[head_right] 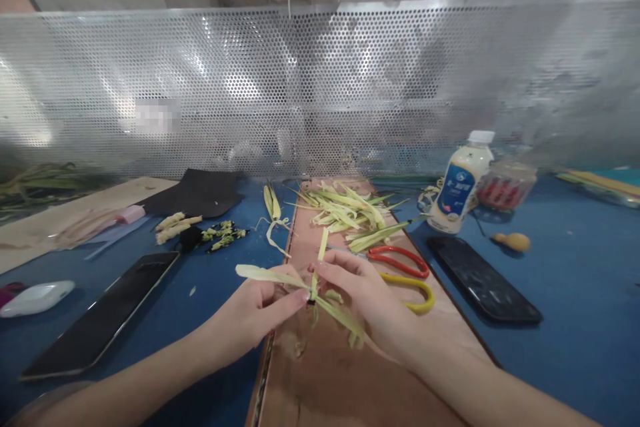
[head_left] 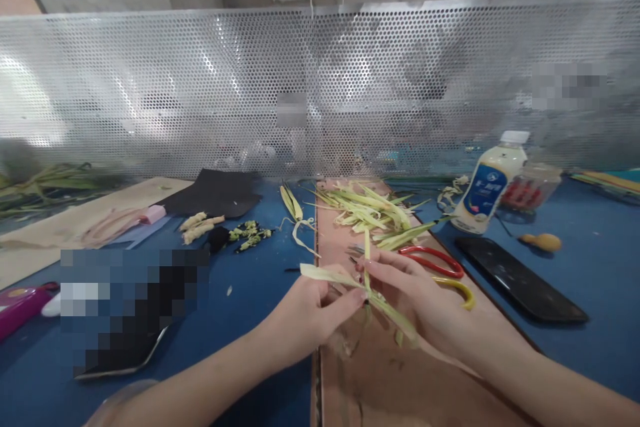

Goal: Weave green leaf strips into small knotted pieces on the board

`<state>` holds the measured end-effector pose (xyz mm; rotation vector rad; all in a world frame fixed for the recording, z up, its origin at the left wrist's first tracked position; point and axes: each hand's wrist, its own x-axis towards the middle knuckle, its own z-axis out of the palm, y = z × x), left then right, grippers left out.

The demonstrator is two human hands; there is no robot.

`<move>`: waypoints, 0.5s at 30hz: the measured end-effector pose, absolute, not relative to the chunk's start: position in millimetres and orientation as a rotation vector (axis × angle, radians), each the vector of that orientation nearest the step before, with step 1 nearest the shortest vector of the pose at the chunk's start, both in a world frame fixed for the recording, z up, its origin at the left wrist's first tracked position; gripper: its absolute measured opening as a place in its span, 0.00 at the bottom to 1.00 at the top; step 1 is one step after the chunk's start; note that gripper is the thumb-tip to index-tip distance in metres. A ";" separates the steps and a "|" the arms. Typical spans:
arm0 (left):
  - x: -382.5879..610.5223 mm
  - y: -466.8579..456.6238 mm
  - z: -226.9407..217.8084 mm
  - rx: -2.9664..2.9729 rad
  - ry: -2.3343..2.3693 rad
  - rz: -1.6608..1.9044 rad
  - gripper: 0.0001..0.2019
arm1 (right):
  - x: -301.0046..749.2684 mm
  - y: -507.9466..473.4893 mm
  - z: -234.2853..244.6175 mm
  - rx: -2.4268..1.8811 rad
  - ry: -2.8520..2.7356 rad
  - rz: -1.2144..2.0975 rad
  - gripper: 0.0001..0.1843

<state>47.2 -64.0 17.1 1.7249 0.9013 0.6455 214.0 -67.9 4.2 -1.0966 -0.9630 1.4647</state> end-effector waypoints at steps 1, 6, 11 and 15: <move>47.0 -63.6 17.5 1.761 0.888 0.649 0.14 | 214.5 -67.0 2.7 -1.094 -0.940 1.469 0.10; 46.8 -62.4 20.1 1.894 0.814 0.722 0.14 | 212.9 -70.2 7.1 -1.111 -0.858 1.441 0.12; 47.5 -63.2 22.3 1.732 0.826 0.720 0.10 | 211.4 -71.1 4.5 -1.100 -0.856 1.370 0.12; 47.6 -64.0 23.7 1.627 0.852 0.682 0.08 | 210.0 -68.8 0.7 -1.132 -1.033 1.238 0.08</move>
